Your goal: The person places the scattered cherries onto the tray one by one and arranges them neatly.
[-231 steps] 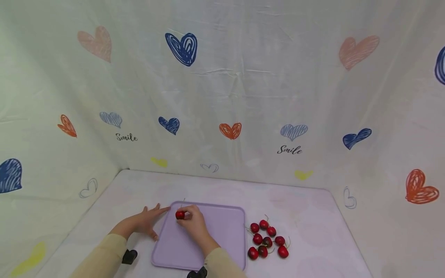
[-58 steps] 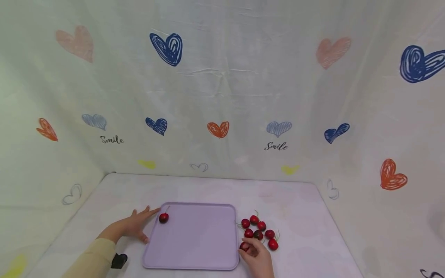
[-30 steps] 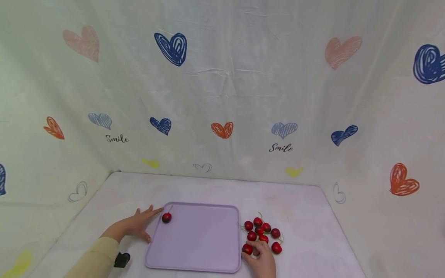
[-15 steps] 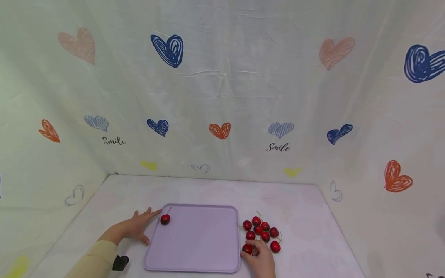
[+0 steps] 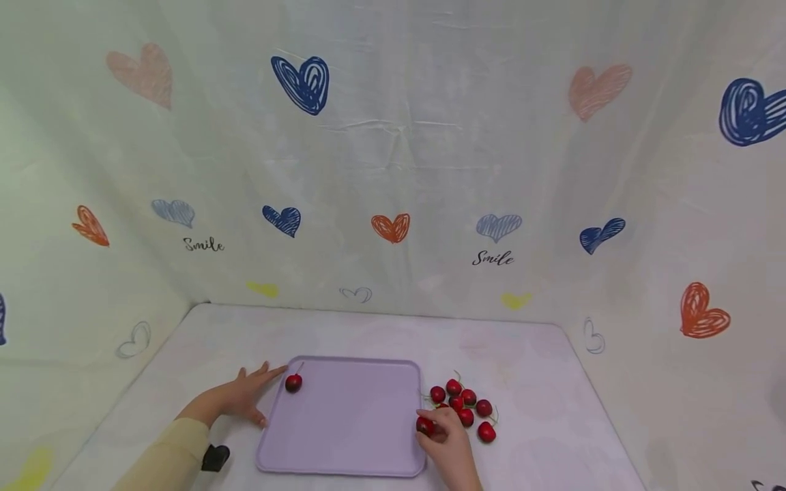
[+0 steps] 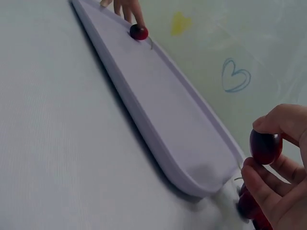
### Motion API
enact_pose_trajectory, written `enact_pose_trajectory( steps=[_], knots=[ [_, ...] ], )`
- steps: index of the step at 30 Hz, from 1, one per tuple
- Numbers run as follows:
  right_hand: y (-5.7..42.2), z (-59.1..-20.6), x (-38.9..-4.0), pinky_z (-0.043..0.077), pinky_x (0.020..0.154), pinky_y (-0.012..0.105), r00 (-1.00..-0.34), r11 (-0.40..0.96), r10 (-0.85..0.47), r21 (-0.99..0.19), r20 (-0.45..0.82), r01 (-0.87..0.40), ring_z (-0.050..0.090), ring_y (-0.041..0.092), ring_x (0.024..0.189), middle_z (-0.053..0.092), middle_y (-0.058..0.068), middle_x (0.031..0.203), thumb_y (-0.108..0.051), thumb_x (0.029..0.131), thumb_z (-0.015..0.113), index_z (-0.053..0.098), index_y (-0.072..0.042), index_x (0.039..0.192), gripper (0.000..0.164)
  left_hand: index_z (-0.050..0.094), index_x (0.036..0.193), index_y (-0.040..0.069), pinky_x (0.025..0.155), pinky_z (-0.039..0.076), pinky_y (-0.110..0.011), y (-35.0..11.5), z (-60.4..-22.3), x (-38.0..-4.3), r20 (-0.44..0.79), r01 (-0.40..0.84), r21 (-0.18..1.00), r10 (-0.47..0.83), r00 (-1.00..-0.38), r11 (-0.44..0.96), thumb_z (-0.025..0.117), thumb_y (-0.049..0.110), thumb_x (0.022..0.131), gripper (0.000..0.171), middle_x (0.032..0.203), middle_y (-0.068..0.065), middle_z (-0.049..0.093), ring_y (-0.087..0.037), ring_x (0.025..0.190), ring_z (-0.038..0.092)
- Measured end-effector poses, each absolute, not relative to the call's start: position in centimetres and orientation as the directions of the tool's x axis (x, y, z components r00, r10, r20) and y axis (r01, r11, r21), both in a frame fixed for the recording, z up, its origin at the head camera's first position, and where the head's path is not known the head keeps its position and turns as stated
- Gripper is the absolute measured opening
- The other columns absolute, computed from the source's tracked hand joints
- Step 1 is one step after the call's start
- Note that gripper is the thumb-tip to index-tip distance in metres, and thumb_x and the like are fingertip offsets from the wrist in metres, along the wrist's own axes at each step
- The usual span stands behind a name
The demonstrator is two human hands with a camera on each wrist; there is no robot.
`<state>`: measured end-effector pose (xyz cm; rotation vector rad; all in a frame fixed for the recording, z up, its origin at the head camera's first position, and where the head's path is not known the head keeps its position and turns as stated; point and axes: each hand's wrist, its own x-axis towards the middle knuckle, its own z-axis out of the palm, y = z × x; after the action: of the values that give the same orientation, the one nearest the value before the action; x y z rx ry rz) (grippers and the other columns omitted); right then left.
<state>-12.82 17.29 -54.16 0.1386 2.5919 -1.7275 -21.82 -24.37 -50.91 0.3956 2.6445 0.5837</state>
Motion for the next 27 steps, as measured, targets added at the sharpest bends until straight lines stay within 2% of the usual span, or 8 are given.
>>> enact_pose_trajectory(
  steps=[6,17,23,27],
  knots=[
    [15.5,-53.3,-13.7,0.053,0.077,0.022,-0.999,0.343,-0.027,-0.939,-0.024,0.014,0.058,0.021,0.097,0.056,0.007,0.111,-0.005,0.081,0.076,0.072,-0.008,0.115,0.034,0.034,0.15,0.007,0.091,0.017,-0.083,-24.4,-50.9,-22.0,-0.319,0.175,0.452,0.341,-0.884,0.875,0.092,0.021,0.062,0.106,0.149,-0.042,0.018,-0.076,0.123,0.007],
    [11.9,-53.4,-15.5,0.054,0.081,0.025,-0.986,0.172,-0.155,-0.98,0.067,-0.094,0.062,0.026,0.102,0.056,0.011,0.111,0.012,0.075,0.07,0.069,0.001,0.107,0.034,0.034,0.15,0.008,0.093,0.018,-0.082,-24.4,-51.2,-22.2,-0.33,0.162,0.443,0.328,-0.885,0.882,0.092,0.02,0.062,0.106,0.149,-0.04,0.019,-0.075,0.124,0.006],
    [10.2,-53.5,-16.1,0.054,0.082,0.025,-0.972,0.074,-0.192,-0.986,0.133,-0.149,0.064,0.021,0.098,0.057,0.016,0.11,0.017,0.074,0.066,0.065,0.006,0.108,0.035,0.034,0.15,0.008,0.093,0.017,-0.082,-24.5,-51.2,-22.1,-0.335,0.157,0.449,0.328,-0.883,0.88,0.092,0.021,0.062,0.106,0.15,-0.04,0.018,-0.075,0.124,0.006],
    [9.2,-53.1,-16.3,0.055,0.079,0.025,-0.969,0.06,-0.186,-0.982,0.164,-0.178,0.066,0.021,0.092,0.06,0.019,0.109,0.015,0.077,0.069,0.065,0.009,0.109,0.032,0.034,0.15,0.008,0.094,0.016,-0.082,-24.4,-51.0,-21.9,-0.34,0.154,0.453,0.33,-0.881,0.878,0.092,0.021,0.062,0.106,0.15,-0.04,0.018,-0.075,0.125,0.006]
  ],
)
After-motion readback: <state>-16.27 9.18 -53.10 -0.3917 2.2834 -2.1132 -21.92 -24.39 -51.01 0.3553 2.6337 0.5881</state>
